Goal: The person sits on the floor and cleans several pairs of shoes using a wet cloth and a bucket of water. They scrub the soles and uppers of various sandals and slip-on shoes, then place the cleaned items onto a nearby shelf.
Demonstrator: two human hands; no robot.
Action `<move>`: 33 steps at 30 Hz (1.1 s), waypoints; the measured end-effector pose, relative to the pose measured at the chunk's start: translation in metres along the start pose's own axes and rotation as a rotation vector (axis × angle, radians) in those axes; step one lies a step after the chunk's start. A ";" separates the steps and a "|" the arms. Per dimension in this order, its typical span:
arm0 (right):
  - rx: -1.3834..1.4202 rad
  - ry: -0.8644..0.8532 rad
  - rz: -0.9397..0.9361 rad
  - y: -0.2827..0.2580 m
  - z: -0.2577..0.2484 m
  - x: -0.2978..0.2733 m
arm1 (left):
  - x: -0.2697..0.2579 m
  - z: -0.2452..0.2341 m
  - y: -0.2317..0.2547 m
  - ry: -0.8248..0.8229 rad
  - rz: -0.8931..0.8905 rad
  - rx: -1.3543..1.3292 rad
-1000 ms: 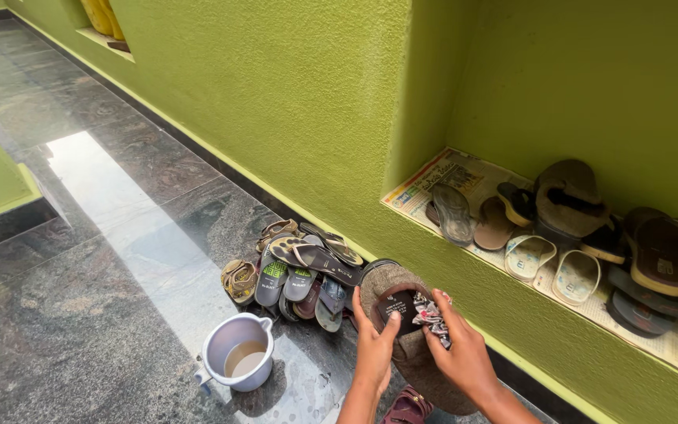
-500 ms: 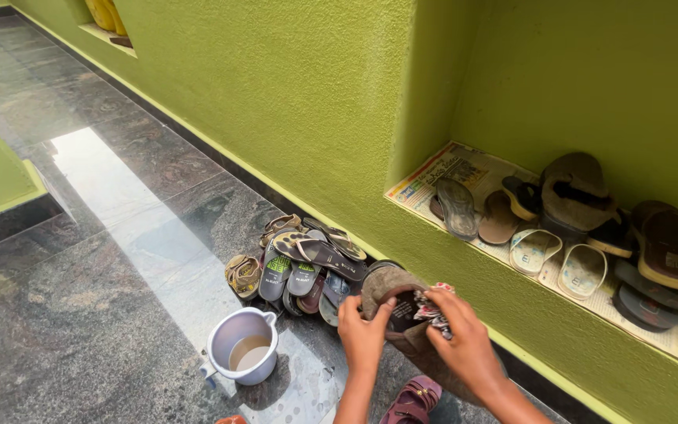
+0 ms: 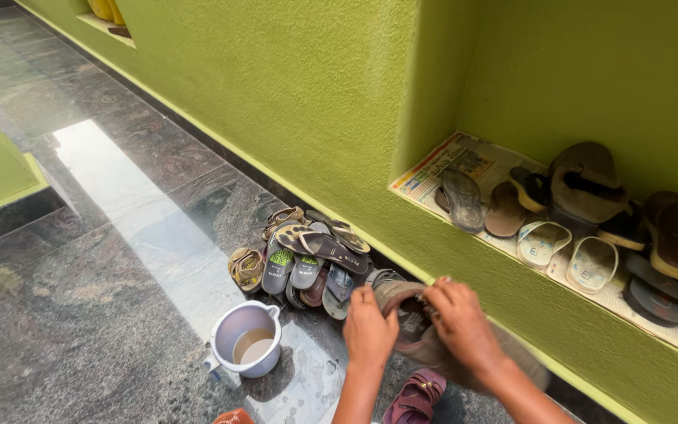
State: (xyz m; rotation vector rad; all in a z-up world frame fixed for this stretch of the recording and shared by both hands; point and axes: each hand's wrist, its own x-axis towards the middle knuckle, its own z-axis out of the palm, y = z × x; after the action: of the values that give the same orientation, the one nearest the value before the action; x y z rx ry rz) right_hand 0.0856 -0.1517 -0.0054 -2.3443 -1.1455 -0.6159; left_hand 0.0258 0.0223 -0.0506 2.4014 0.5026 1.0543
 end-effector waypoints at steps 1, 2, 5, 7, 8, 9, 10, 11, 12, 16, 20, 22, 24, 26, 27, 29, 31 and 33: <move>-0.042 0.018 -0.033 0.004 -0.002 0.004 | -0.004 0.005 -0.002 -0.153 -0.102 -0.087; -0.080 0.017 -0.098 0.009 -0.006 0.008 | -0.007 0.011 -0.004 -0.305 -0.202 -0.176; -0.143 -0.003 -0.254 0.023 -0.019 0.019 | -0.019 0.024 -0.003 -0.502 -0.293 -0.250; -0.106 -0.045 -0.306 0.028 -0.024 0.023 | -0.024 0.031 -0.003 -0.390 -0.306 -0.398; -0.080 -0.019 -0.294 0.027 -0.023 0.024 | -0.027 0.033 -0.005 -0.334 -0.313 -0.467; -0.055 0.007 -0.283 0.026 -0.022 0.025 | -0.028 0.034 -0.007 -0.385 -0.437 -0.523; -0.029 0.034 -0.273 0.023 -0.019 0.026 | -0.027 0.034 -0.009 -0.431 -0.564 -0.577; 0.046 0.000 -0.151 0.019 -0.016 0.027 | -0.026 0.033 -0.012 -0.474 -0.693 -0.629; 0.115 -0.035 -0.031 0.015 -0.014 0.029 | -0.024 0.033 -0.013 -0.431 -0.655 -0.612; 0.272 0.233 0.349 -0.006 0.000 0.024 | -0.017 0.030 -0.017 -0.400 -0.674 -0.552; 0.166 -0.105 0.171 -0.029 0.024 0.002 | -0.014 0.023 -0.018 -0.465 -0.713 -0.547; -0.077 -0.328 -0.042 -0.030 0.033 -0.009 | -0.011 0.018 -0.020 -0.298 -0.741 -0.720; -0.165 -0.551 -0.051 -0.025 0.039 -0.019 | -0.009 0.015 -0.016 -0.287 -0.746 -0.743; -0.236 -0.619 -0.034 -0.019 0.046 -0.026 | -0.007 0.011 -0.013 -0.437 -0.726 -0.602; -0.258 -0.576 -0.015 -0.018 0.050 -0.029 | -0.012 0.009 -0.007 -0.352 -0.673 -0.567; -0.170 -0.524 -0.017 -0.015 0.058 -0.027 | -0.018 0.004 0.008 -0.182 -0.546 -0.488; 0.038 -0.514 -0.043 -0.006 0.061 -0.021 | -0.014 -0.001 0.012 -0.206 -0.580 -0.535; 0.239 -0.464 -0.068 0.003 0.061 -0.016 | -0.011 -0.007 0.015 -0.249 -0.588 -0.547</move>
State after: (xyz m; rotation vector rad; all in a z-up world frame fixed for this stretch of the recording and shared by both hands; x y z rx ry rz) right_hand 0.0907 -0.1275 -0.0634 -2.3044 -1.4096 0.0573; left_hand 0.0158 0.0069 -0.0446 1.7096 0.6711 0.5303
